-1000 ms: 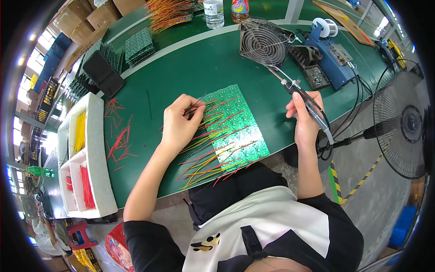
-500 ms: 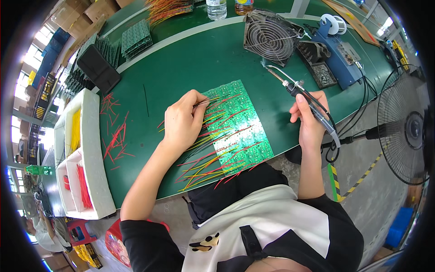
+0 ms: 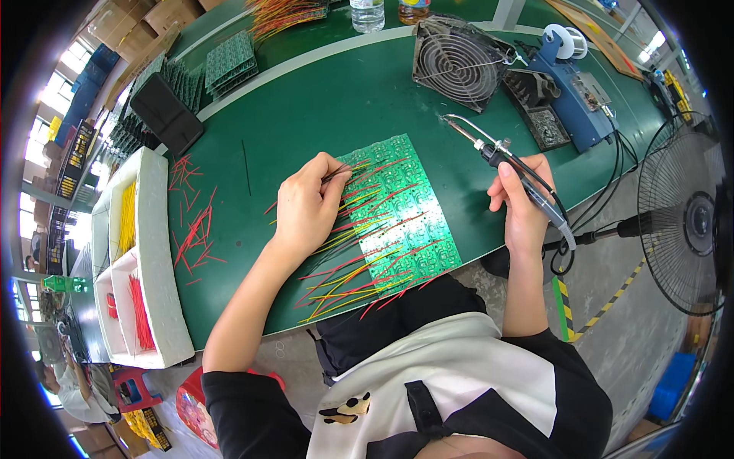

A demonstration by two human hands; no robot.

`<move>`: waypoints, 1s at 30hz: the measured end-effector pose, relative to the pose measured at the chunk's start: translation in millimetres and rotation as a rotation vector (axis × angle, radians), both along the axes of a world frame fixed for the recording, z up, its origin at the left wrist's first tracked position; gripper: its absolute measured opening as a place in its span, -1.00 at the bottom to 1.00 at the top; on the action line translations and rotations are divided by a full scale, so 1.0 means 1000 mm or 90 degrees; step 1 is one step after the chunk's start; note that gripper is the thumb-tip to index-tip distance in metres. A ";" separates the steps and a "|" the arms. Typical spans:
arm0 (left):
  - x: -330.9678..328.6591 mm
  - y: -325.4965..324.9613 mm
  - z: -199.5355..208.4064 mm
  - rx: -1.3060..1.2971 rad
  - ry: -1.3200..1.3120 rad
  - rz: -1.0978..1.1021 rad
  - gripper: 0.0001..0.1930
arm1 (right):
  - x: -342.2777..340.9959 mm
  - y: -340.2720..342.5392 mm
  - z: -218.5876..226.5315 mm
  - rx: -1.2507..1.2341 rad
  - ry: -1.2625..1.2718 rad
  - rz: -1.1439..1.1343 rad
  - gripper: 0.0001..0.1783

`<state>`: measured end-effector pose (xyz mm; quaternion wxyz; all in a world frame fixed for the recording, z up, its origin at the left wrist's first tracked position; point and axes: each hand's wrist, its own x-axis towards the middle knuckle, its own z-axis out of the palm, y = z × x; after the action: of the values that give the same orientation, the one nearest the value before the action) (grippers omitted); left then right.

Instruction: The person takes wires from a sorting container, positions them onto a circuit board, and solders them onto the board using a soldering iron.

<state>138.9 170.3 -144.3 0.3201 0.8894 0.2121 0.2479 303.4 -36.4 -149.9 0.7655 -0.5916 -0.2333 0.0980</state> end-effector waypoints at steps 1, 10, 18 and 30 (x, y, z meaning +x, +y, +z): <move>0.000 0.000 0.000 -0.007 0.004 -0.001 -0.90 | 0.000 0.000 0.000 0.001 -0.002 -0.001 -0.80; -0.001 0.001 -0.003 -0.024 -0.005 -0.001 -0.87 | -0.015 0.002 -0.001 0.022 0.031 0.089 -0.81; 0.000 0.000 -0.002 -0.022 -0.003 -0.003 -0.86 | -0.027 0.008 0.003 -0.036 0.034 0.158 -0.79; 0.001 -0.001 -0.004 -0.006 -0.026 -0.006 -0.86 | -0.028 0.010 0.002 -0.052 0.028 0.175 -0.78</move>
<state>139.4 169.7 -148.4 0.3293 0.8837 0.2028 0.2638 275.5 -26.0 -147.9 0.7249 -0.5826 -0.2911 0.2244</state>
